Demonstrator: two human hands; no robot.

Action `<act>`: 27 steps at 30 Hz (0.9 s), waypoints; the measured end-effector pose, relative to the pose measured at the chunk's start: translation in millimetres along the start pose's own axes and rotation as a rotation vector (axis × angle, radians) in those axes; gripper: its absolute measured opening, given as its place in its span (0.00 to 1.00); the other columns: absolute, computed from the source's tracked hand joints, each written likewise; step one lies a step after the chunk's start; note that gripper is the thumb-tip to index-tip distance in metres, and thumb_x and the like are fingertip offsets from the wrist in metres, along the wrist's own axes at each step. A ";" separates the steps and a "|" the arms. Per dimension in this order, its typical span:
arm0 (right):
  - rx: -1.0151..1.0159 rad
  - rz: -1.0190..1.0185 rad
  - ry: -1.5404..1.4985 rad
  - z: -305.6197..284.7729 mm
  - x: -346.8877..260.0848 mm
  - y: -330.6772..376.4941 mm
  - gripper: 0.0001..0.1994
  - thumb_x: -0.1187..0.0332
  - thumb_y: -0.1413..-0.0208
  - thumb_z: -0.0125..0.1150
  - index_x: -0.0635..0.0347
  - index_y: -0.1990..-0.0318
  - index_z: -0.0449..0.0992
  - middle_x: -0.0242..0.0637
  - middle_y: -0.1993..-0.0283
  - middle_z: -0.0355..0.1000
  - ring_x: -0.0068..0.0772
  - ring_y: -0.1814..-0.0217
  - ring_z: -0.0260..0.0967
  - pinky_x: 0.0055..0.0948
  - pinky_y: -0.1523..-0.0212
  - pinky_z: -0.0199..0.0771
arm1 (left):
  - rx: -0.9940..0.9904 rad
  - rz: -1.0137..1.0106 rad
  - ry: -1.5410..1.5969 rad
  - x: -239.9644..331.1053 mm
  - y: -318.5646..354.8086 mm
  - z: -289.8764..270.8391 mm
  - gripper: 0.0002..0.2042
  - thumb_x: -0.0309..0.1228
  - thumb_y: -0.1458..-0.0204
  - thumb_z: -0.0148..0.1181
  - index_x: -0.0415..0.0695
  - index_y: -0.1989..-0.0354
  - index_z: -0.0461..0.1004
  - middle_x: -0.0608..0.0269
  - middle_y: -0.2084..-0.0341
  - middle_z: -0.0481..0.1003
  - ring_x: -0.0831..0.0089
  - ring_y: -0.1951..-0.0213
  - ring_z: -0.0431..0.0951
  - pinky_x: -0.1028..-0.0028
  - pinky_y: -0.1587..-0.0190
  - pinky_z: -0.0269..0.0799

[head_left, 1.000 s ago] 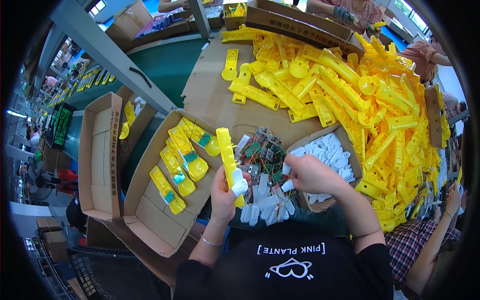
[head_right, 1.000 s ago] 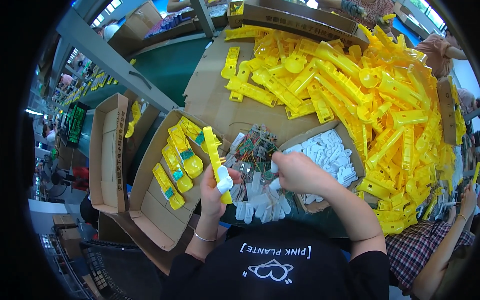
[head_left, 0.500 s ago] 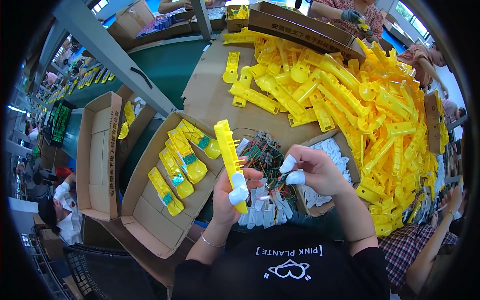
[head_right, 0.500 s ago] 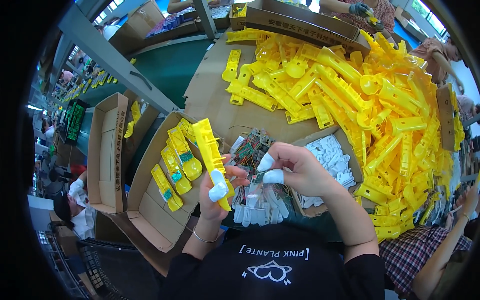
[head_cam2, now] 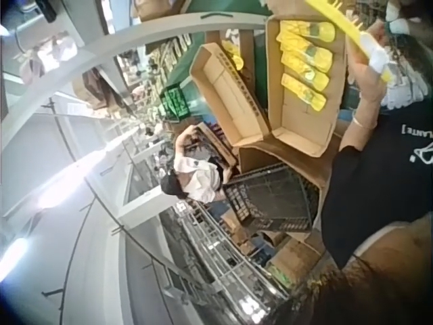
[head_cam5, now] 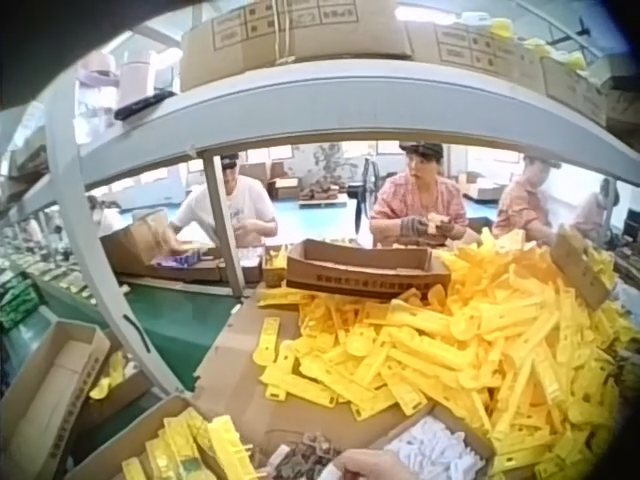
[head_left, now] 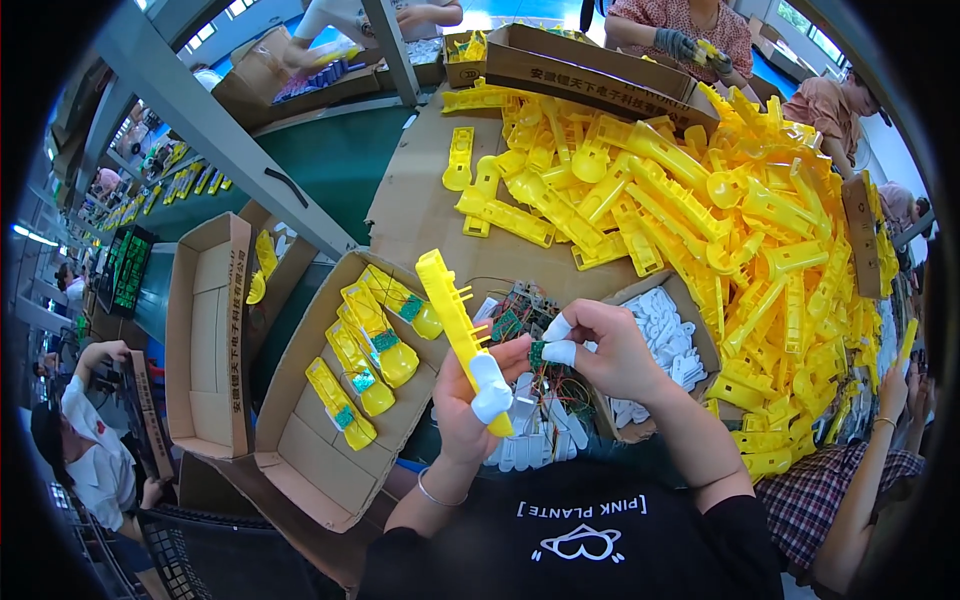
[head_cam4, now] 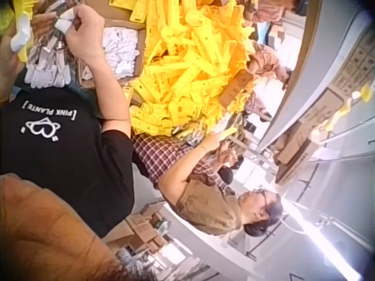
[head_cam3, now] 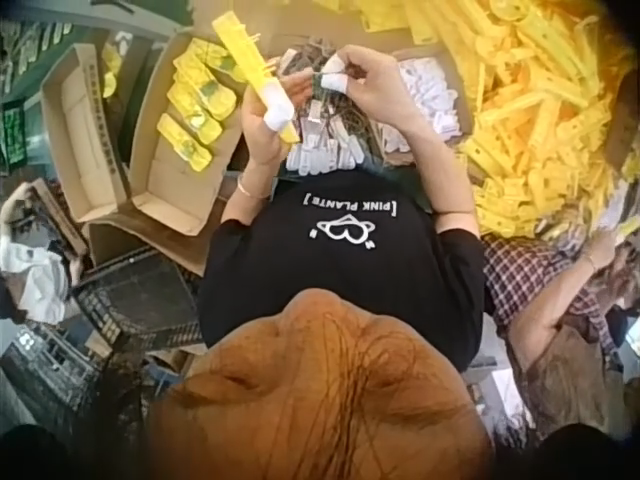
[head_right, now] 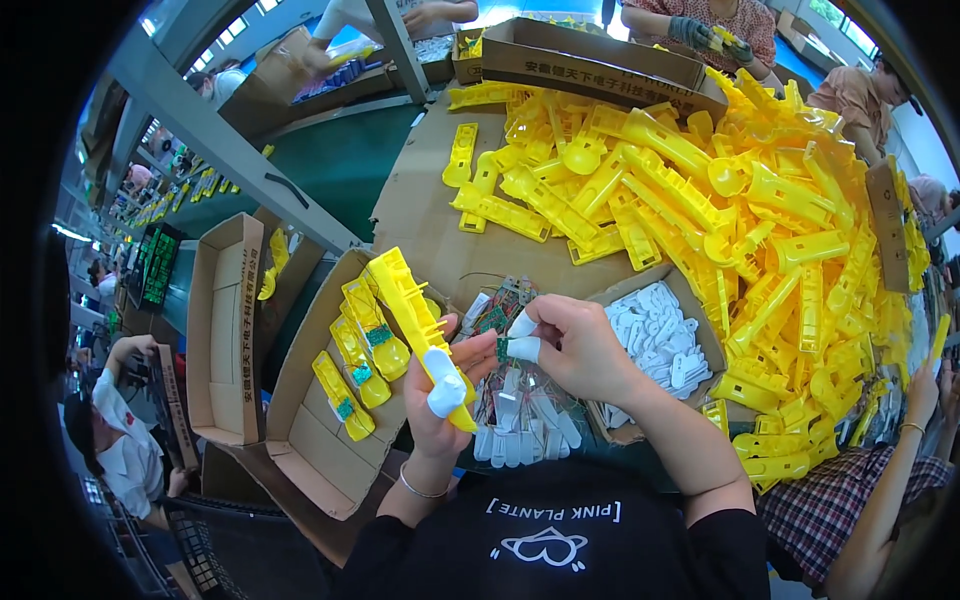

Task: Assembling internal electronic components into yellow plastic housings on an industrial assembly line.

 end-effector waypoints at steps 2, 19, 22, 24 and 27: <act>0.104 -0.109 0.190 -5.7 -14.7 -0.5 0.07 0.77 0.57 0.63 0.65 0.71 0.70 0.31 0.76 0.69 0.18 0.75 0.66 0.18 0.74 0.67 | 0.091 0.064 -0.086 0.3 3.3 -3.2 0.30 0.25 0.56 0.59 0.37 0.44 0.52 0.39 0.54 0.67 0.57 0.50 0.69 0.64 0.44 0.62; -0.023 -0.286 0.230 24.1 -43.1 -6.2 0.06 0.81 0.60 0.55 0.65 0.71 0.69 0.39 0.76 0.65 0.38 0.76 0.66 0.30 0.74 0.66 | -0.153 -0.176 0.203 -29.4 -5.1 -15.8 0.23 0.42 0.42 0.37 0.39 0.44 0.55 0.54 0.49 0.63 0.61 0.47 0.66 0.63 0.45 0.62; 0.056 -0.307 0.189 21.0 -45.3 -8.3 0.06 0.82 0.60 0.54 0.65 0.71 0.69 0.40 0.77 0.65 0.37 0.75 0.66 0.30 0.74 0.67 | -0.119 -0.153 0.152 -35.1 -6.9 -19.0 0.23 0.42 0.42 0.37 0.39 0.44 0.55 0.54 0.49 0.63 0.61 0.47 0.66 0.63 0.45 0.62; 0.055 -0.276 0.165 20.1 -42.4 -8.0 0.06 0.82 0.60 0.54 0.65 0.71 0.69 0.40 0.76 0.65 0.38 0.74 0.66 0.30 0.73 0.67 | -0.101 -0.154 0.124 -38.1 -7.4 -18.5 0.23 0.42 0.42 0.37 0.39 0.44 0.55 0.54 0.49 0.63 0.62 0.47 0.66 0.63 0.45 0.62; 0.130 -0.297 0.175 22.5 -37.0 -6.3 0.07 0.82 0.61 0.53 0.64 0.71 0.69 0.41 0.74 0.64 0.38 0.72 0.66 0.30 0.72 0.68 | -0.079 -0.164 0.232 -38.6 -6.7 -14.0 0.23 0.42 0.42 0.37 0.40 0.43 0.55 0.55 0.49 0.64 0.62 0.47 0.65 0.63 0.45 0.62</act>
Point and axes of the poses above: each hand's wrist, its own y-axis away from the middle knuckle, its own z-axis out of the palm, x = y × z, the point moved 8 cm from there along -y, towards the middle knuckle
